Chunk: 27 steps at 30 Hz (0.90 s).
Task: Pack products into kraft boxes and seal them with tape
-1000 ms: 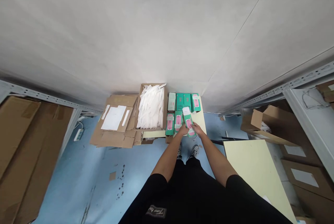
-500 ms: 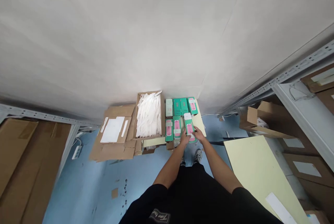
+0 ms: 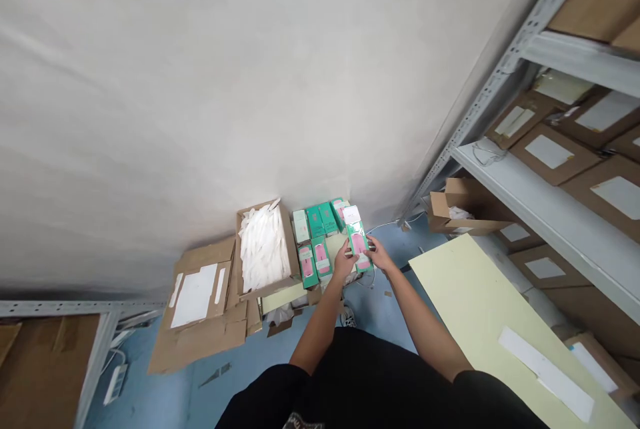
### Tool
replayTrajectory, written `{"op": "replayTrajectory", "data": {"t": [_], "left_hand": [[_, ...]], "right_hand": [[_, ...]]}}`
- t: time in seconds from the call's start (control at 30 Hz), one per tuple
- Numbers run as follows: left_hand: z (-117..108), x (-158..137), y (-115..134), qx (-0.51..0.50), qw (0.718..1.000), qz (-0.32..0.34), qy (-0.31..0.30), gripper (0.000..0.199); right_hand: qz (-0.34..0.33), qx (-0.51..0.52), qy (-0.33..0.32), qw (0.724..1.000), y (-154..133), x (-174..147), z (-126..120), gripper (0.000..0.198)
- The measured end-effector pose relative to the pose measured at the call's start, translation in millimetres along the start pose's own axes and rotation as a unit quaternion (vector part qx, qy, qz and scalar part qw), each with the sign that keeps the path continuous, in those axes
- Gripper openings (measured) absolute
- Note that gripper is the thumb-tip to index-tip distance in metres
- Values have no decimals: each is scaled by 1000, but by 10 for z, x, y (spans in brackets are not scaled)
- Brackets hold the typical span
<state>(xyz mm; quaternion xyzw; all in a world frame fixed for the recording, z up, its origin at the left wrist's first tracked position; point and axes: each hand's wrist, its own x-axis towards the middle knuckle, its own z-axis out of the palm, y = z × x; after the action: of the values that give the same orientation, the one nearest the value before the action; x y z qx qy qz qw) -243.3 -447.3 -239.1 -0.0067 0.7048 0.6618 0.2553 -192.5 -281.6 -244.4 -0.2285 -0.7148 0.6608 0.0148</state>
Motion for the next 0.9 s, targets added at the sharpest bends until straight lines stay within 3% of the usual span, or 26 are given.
{"op": "replayTrajectory", "data": {"t": [0.17, 0.43, 0.7, 0.9], "left_hand": [[481, -134, 361, 25, 998, 41, -44, 96], [1709, -617, 680, 84, 974, 104, -185, 94], [3047, -1218, 571, 142, 930, 129, -315, 91], [3797, -1627, 400, 167, 892, 132, -399, 88]], "right_hand": [[-66, 28, 42, 997, -240, -300, -571, 70], [-99, 106, 153, 978, -287, -1240, -1792, 69], [-117, 116, 284, 945, 15, -2391, -2885, 67], [-81, 129, 374, 915, 385, -3012, -3350, 69]]}}
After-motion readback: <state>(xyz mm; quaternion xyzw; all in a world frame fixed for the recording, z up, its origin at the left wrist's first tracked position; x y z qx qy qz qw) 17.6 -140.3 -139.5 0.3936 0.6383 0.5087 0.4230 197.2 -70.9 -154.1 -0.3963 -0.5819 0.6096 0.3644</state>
